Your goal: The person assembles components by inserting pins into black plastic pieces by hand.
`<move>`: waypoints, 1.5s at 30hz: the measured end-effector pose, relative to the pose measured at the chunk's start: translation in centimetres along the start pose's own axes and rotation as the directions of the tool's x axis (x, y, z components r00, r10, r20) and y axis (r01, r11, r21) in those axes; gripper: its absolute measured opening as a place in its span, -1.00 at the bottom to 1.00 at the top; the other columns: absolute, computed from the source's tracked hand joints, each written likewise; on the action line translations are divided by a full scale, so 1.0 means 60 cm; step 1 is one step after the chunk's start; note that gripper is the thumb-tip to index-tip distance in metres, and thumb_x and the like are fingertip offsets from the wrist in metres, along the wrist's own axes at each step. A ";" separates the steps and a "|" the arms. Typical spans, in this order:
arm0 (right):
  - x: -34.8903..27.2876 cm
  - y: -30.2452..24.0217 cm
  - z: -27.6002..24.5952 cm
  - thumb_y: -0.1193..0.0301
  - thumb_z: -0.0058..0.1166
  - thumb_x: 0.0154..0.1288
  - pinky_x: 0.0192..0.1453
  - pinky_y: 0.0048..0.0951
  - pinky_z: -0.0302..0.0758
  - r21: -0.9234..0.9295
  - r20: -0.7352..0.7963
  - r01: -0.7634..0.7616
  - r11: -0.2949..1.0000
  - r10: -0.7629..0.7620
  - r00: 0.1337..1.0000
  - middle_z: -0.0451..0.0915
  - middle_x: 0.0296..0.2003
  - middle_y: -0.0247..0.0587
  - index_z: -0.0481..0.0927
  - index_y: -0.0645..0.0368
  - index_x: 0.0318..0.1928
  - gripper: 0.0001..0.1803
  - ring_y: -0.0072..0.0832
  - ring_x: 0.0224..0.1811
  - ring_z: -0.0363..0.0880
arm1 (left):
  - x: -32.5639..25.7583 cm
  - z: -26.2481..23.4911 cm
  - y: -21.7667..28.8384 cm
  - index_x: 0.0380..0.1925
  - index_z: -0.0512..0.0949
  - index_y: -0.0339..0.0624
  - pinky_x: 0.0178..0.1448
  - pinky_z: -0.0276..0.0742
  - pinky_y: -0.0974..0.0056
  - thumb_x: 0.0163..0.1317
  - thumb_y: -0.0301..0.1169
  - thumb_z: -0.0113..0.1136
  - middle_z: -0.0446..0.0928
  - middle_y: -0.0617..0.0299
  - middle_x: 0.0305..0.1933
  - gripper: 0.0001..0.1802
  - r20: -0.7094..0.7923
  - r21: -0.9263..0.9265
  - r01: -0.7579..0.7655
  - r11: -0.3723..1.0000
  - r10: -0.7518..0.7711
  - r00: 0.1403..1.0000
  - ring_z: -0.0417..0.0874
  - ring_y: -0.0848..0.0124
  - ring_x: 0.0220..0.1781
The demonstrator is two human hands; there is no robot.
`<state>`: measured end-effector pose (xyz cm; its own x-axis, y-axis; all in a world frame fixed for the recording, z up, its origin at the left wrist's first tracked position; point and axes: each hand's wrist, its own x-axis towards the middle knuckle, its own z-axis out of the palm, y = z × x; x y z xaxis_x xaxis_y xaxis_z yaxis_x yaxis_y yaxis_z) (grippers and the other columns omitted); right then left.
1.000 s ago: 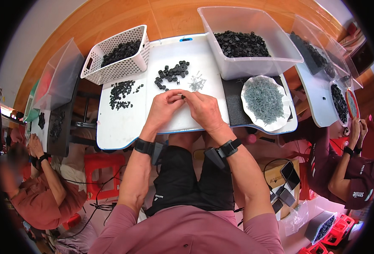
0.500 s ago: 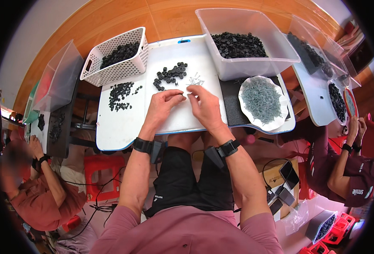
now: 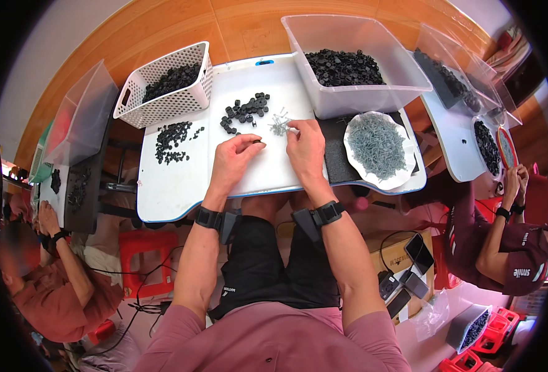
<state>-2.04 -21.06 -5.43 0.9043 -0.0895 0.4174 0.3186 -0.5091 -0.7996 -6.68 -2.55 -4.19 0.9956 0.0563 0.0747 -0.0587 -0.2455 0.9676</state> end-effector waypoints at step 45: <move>-0.009 0.005 0.000 0.58 0.14 0.40 -0.20 -0.33 0.65 0.221 -0.045 0.056 0.974 -0.048 0.998 0.75 -0.29 0.01 0.74 0.32 -0.12 -0.85 -0.27 -0.36 0.78 | 0.132 -0.187 0.095 0.00 0.69 -0.33 -0.04 0.67 0.24 0.29 -0.39 0.44 0.78 0.06 -0.19 -0.66 -0.301 0.322 -0.338 0.884 0.435 0.849 0.79 0.32 -0.19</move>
<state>-2.42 -21.18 -5.88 0.8744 -0.1038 0.4740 0.4240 -0.3117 -0.8503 0.08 7.36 4.64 0.7975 0.2327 0.5566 -0.3653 -0.5478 0.7526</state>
